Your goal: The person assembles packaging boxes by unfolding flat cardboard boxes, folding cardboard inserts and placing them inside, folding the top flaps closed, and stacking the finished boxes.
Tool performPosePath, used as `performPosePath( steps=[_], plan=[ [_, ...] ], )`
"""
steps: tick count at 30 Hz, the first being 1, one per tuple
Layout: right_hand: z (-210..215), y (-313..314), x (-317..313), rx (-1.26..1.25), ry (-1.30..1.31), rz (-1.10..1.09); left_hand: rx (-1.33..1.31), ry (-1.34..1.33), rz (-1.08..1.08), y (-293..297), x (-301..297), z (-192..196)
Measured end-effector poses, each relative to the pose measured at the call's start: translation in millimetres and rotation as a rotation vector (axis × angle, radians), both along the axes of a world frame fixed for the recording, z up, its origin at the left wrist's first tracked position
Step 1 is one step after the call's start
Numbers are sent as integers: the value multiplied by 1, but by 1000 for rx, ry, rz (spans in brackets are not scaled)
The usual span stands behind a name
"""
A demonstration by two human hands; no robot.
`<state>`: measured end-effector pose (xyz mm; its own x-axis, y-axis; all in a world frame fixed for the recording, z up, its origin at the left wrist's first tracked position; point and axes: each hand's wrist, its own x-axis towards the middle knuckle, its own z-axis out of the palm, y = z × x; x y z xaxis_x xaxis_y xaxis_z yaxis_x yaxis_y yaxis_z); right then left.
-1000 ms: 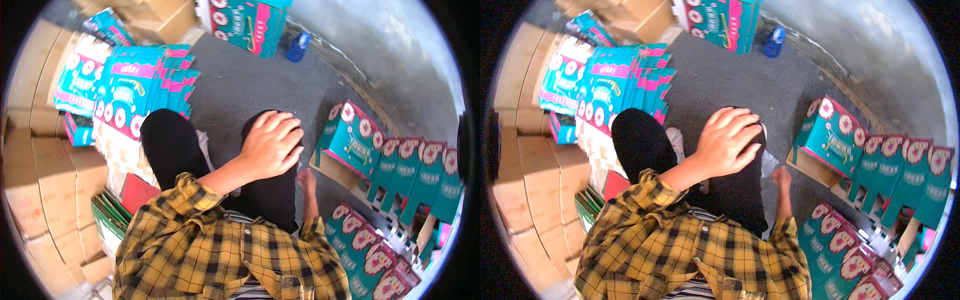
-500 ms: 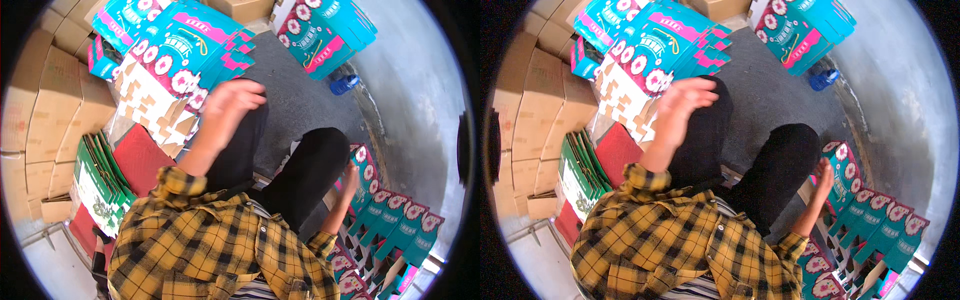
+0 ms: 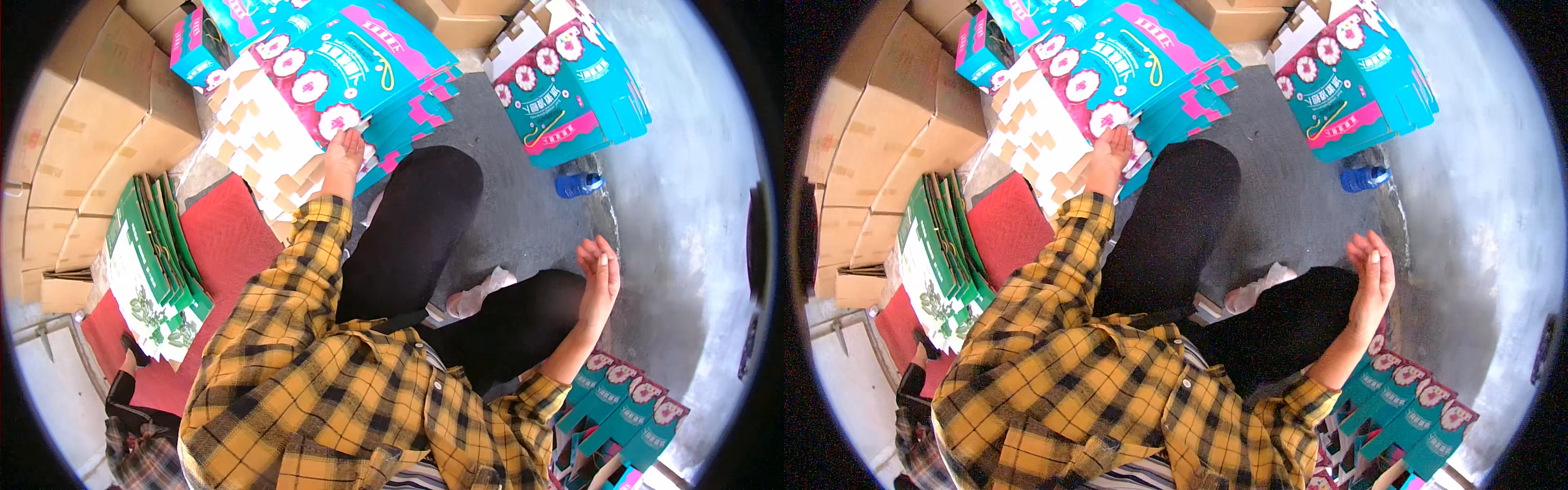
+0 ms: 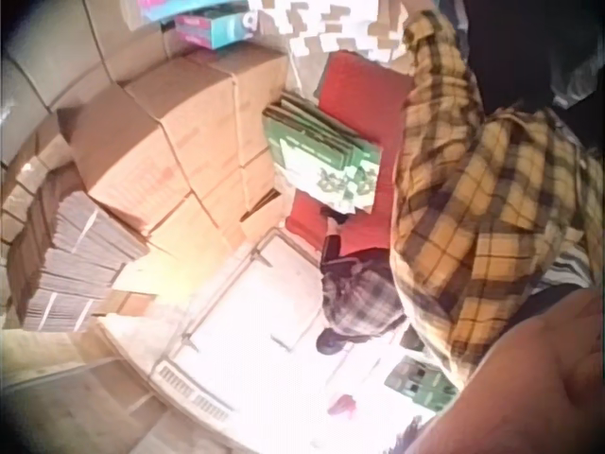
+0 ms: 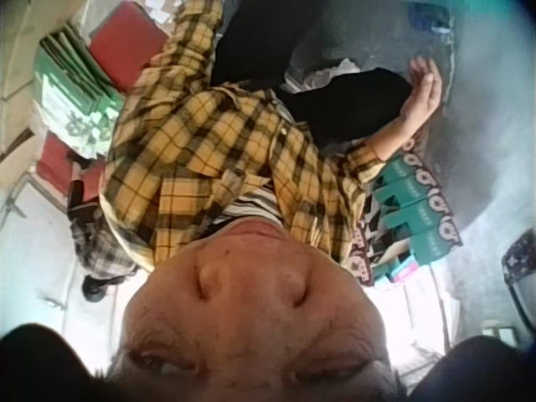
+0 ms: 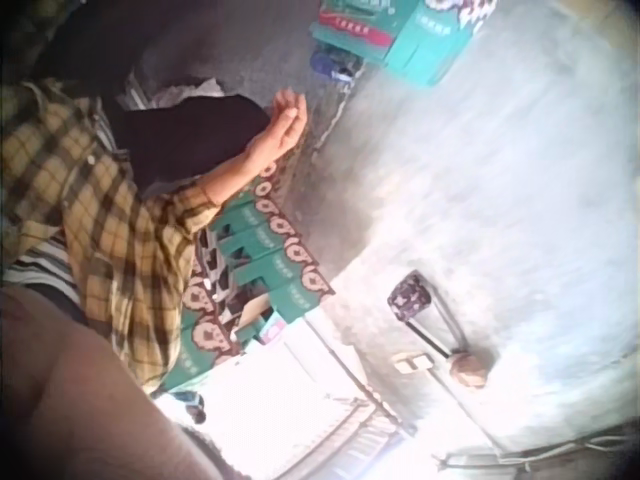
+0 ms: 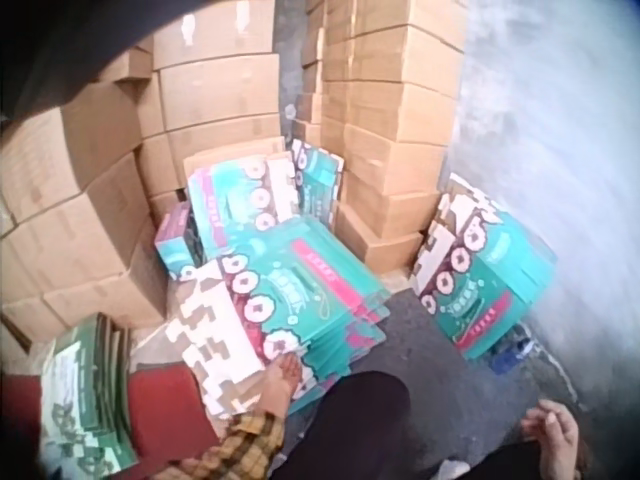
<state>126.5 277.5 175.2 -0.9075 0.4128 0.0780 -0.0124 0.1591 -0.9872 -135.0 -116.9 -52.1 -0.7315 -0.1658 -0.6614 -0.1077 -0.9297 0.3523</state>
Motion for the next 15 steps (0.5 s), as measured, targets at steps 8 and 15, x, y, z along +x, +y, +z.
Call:
performPosePath(
  steps=[8,15],
  plan=[
    [-1,16,13,-81,-44,-54,95,33,88,-13,-21,17],
    [1,12,11,4,-89,-46,-233,201,-65,-44,-34,68]
  ],
)
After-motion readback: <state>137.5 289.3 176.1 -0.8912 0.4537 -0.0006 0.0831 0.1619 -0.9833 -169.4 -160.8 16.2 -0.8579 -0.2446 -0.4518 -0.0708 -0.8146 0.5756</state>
